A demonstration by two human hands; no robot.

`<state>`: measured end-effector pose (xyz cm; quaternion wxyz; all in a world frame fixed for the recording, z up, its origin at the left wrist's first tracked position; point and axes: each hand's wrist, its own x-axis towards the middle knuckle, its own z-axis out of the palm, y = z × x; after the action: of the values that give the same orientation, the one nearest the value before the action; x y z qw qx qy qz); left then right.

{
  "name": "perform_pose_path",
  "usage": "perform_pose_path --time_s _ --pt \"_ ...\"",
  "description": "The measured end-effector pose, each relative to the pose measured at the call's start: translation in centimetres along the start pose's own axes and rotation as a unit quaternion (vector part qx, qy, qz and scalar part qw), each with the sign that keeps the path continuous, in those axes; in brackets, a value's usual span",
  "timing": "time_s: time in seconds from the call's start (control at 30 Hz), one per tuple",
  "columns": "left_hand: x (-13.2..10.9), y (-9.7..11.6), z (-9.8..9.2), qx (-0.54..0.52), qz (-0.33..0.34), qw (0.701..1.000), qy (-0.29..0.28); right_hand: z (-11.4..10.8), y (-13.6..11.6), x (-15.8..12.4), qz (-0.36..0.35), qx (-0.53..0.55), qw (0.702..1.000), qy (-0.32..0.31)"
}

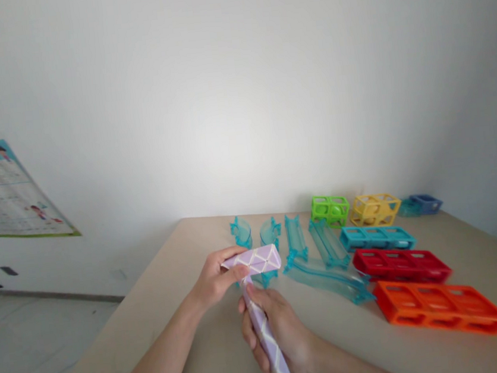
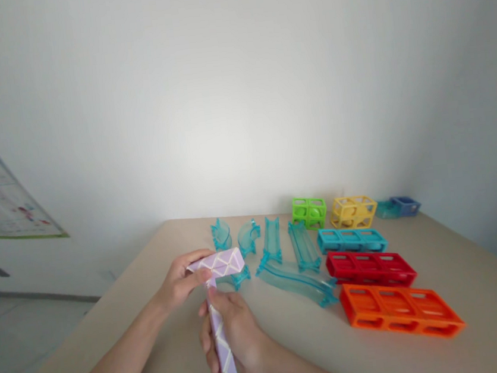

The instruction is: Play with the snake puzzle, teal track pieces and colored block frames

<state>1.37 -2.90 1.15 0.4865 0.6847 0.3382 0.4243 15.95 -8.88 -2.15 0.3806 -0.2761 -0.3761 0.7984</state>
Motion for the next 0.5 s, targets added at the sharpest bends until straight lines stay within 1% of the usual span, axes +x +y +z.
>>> perform_pose_path --time_s 0.1,0.17,0.23,0.3,0.5 --pt "-0.1 0.5 -0.1 0.012 0.017 1.0 -0.016 -0.4 -0.5 -0.1 0.079 0.063 0.994 -0.047" --pt "-0.2 0.5 -0.2 0.004 0.032 0.999 -0.015 -0.8 -0.6 0.0 0.115 0.094 0.985 -0.087" --pt "-0.2 0.4 -0.3 -0.004 0.039 0.999 -0.015 -1.2 -0.6 0.1 0.123 0.12 0.977 -0.123" --pt "-0.3 0.1 -0.4 -0.009 0.048 0.999 -0.021 -1.5 -0.3 0.3 0.116 0.147 0.97 -0.156" --pt "-0.1 -0.4 -0.8 -0.034 0.1 0.992 -0.064 -2.3 0.2 0.9 0.115 0.197 0.934 -0.275"
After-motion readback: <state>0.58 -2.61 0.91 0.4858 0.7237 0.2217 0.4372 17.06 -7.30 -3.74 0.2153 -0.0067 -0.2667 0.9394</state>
